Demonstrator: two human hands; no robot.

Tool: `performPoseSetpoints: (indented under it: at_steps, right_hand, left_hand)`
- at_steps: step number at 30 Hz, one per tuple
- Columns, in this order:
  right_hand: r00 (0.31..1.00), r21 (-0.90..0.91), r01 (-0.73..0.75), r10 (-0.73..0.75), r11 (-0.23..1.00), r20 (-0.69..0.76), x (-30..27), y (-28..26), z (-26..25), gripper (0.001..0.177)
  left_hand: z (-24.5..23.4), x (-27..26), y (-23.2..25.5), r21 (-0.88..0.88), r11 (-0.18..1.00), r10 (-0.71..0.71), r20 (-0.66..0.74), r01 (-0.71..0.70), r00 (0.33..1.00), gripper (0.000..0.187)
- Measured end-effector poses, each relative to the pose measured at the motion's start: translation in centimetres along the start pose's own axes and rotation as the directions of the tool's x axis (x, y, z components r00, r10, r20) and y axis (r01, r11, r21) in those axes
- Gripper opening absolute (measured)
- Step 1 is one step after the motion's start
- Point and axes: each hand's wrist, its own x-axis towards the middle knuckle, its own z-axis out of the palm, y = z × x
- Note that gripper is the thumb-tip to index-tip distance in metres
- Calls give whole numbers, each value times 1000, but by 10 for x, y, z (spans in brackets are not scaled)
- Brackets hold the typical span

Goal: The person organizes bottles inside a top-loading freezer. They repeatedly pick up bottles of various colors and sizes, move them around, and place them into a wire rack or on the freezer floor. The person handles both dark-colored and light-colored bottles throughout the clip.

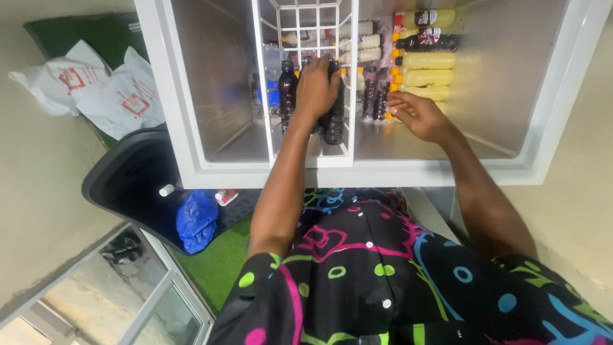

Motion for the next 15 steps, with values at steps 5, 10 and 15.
performPoseSetpoints:
  at_steps: [5,10,15]
  right_hand:
    - [976,348,111,-35,931,-217,-72,-42,64,43]
    - [934,382,111,35,917,-355,-99,-63,115,40]
    - [928,286,121,-6,950,-373,-87,-101,138,43]
  left_hand:
    - [6,44,-23,57,993,-112,323,99,940,38]
    - [-58,16,1,-81,996,-18,309,45,951,38]
    - [-131,-60,55,-145,982,141,116,-123,983,32]
